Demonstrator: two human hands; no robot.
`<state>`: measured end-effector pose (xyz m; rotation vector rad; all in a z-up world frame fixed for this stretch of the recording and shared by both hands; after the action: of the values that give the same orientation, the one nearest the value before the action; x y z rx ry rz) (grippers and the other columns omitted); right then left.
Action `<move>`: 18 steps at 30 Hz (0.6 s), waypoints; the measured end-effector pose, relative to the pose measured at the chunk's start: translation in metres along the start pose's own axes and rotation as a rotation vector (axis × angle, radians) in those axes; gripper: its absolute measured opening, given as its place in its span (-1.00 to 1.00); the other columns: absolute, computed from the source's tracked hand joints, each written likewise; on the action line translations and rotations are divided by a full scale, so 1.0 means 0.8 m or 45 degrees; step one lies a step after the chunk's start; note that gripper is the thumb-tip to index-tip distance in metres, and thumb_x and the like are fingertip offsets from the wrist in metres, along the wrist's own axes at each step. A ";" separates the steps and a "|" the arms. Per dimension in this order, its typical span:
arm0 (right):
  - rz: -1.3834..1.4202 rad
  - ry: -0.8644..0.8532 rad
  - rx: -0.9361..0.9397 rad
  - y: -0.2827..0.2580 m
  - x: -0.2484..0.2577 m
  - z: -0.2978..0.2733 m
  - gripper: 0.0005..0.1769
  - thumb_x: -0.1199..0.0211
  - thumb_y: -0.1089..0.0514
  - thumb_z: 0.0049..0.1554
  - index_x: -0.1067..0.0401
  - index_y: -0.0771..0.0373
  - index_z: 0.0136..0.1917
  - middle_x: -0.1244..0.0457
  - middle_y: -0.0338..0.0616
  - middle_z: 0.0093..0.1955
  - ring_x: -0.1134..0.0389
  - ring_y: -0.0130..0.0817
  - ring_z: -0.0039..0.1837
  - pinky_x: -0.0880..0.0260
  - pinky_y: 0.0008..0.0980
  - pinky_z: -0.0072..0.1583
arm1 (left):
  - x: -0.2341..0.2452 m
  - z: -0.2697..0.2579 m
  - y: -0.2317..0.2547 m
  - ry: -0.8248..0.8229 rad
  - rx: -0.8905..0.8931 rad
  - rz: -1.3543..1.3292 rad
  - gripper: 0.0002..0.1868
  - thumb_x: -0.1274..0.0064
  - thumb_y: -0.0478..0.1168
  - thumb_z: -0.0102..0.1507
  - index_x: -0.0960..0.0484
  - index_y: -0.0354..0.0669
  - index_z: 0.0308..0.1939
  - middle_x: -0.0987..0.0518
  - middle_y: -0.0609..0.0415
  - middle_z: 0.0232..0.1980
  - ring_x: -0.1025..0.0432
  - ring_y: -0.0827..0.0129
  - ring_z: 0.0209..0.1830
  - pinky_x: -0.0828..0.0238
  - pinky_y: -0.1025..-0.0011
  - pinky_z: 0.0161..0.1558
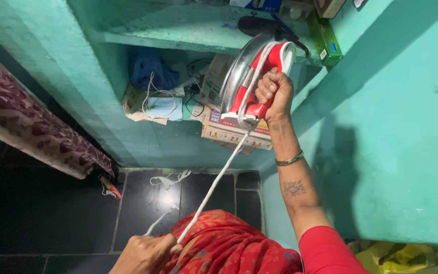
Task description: The person organizes a shelf by moving toiletries, a mirror, and an iron.
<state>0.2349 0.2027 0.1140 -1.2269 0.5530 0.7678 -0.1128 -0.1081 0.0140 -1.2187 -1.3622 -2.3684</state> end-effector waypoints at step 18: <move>-0.471 0.034 -0.401 0.073 0.014 -0.103 -0.90 -0.15 0.36 0.10 -0.27 0.24 -0.19 -0.06 -0.35 -0.50 -0.08 -0.57 -0.51 -0.08 -0.51 -0.49 | 0.126 0.024 0.018 0.150 0.206 0.526 -0.71 -0.08 0.04 0.19 -0.46 -0.05 -0.45 -0.42 0.13 -0.68 -0.37 0.34 -0.73 -0.31 0.26 -0.67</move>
<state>0.1990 0.1339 0.0477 -1.5773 0.2171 0.5353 -0.1612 -0.0762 0.0994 -1.1622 -1.1128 -1.9725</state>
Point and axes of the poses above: each hand's wrist, its own z-axis towards the middle knuckle, its own x-axis out of the back of the hand, y = z × x, the point moved 5 cm from there along z, towards the middle knuckle
